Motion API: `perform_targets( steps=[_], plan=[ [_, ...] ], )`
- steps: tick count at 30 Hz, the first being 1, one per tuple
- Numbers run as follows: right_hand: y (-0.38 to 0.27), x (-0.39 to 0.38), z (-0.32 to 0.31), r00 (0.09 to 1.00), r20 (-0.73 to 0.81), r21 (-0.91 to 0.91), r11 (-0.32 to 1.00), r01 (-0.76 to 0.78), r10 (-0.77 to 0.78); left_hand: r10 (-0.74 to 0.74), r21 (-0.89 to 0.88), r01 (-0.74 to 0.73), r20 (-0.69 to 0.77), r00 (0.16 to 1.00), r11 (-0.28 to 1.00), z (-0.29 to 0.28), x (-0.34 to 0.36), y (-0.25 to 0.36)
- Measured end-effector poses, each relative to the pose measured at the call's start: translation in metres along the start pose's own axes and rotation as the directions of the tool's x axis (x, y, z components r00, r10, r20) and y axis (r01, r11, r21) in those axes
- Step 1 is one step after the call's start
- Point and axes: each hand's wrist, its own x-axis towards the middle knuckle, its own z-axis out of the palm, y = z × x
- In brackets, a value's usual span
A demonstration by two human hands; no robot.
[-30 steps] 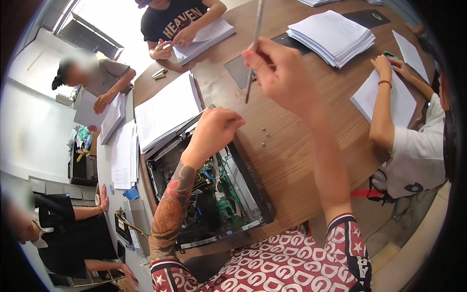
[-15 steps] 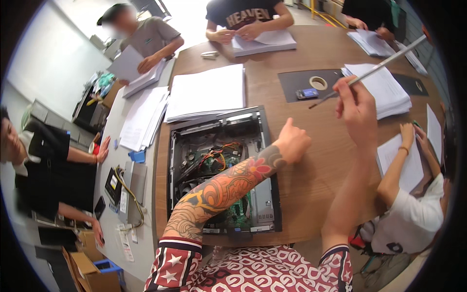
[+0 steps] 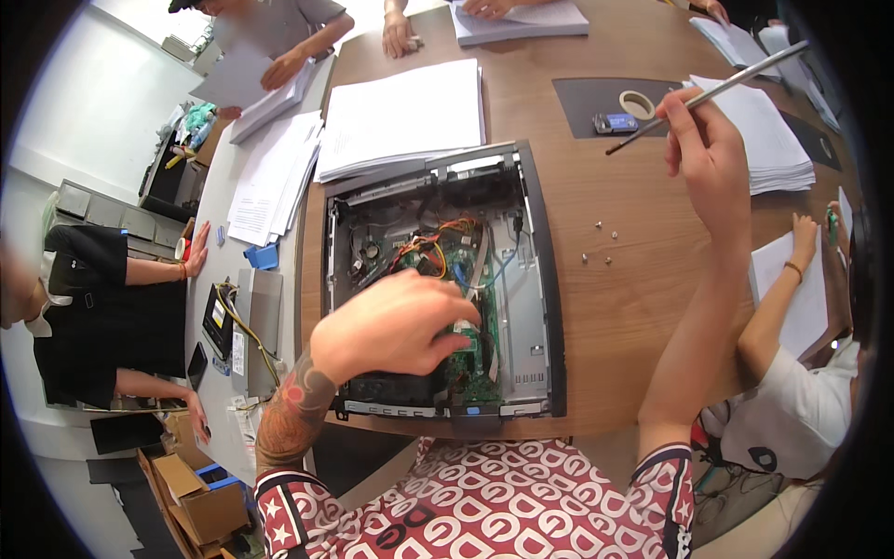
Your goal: The person works on the internal components of an open computer tower at a table, using a screwdriver to tighten screws on various internal hardware parts while several other people sit around the same table handling stacks of paper.
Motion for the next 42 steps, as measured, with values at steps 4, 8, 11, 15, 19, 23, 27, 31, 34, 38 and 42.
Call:
perform_targets(
  steps=[4,8,11,15,19,23,27,31,34,38,42],
  plan=[
    [0.000,0.000,0.013,0.999,0.047,-0.028,0.999,-0.015,0.016,0.136,0.332,-0.107,-0.065,0.989,0.937,0.033,0.010,0.002],
    [-0.003,-0.001,0.023,0.997,0.073,-0.058,0.998,-0.007,0.011,0.127,0.281,-0.168,0.159,0.979,0.945,0.045,0.029,-0.003],
    [-0.004,-0.002,0.026,0.999,0.053,-0.041,0.999,0.002,0.000,0.156,0.399,-0.242,0.237,0.959,0.885,0.043,0.043,0.003],
    [-0.010,-0.004,0.024,0.996,0.086,-0.088,0.996,-0.006,0.014,0.193,0.440,-0.309,0.289,0.938,0.843,0.043,0.045,0.006],
    [-0.011,-0.001,0.020,0.999,0.046,-0.092,0.996,-0.001,0.005,0.271,0.485,-0.366,0.257,0.928,0.794,0.062,0.058,0.005],
    [-0.015,-0.003,0.018,0.997,0.069,-0.032,0.999,-0.031,0.033,0.315,0.465,-0.391,0.234,0.920,0.794,0.070,0.060,-0.004],
    [-0.006,-0.001,0.014,0.999,0.050,-0.006,1.000,0.000,0.000,0.319,0.438,-0.393,0.235,0.918,0.808,0.071,0.063,-0.006],
    [0.000,0.000,0.012,1.000,0.025,-0.068,0.998,0.013,-0.012,0.328,0.427,-0.368,0.167,0.930,0.826,0.065,0.053,-0.005],
    [-0.002,0.000,0.013,0.999,0.032,-0.050,0.999,0.018,-0.016,0.333,0.402,-0.364,0.146,0.932,0.841,0.066,0.050,-0.009],
    [0.000,0.000,0.006,0.999,0.041,-0.049,0.998,-0.025,0.027,0.351,0.419,-0.371,0.126,0.928,0.829,0.070,0.060,-0.008],
    [0.003,0.003,0.001,0.999,0.037,-0.065,0.998,-0.024,0.026,0.309,0.369,-0.357,0.184,0.933,0.858,0.067,0.052,-0.005]
  ],
)
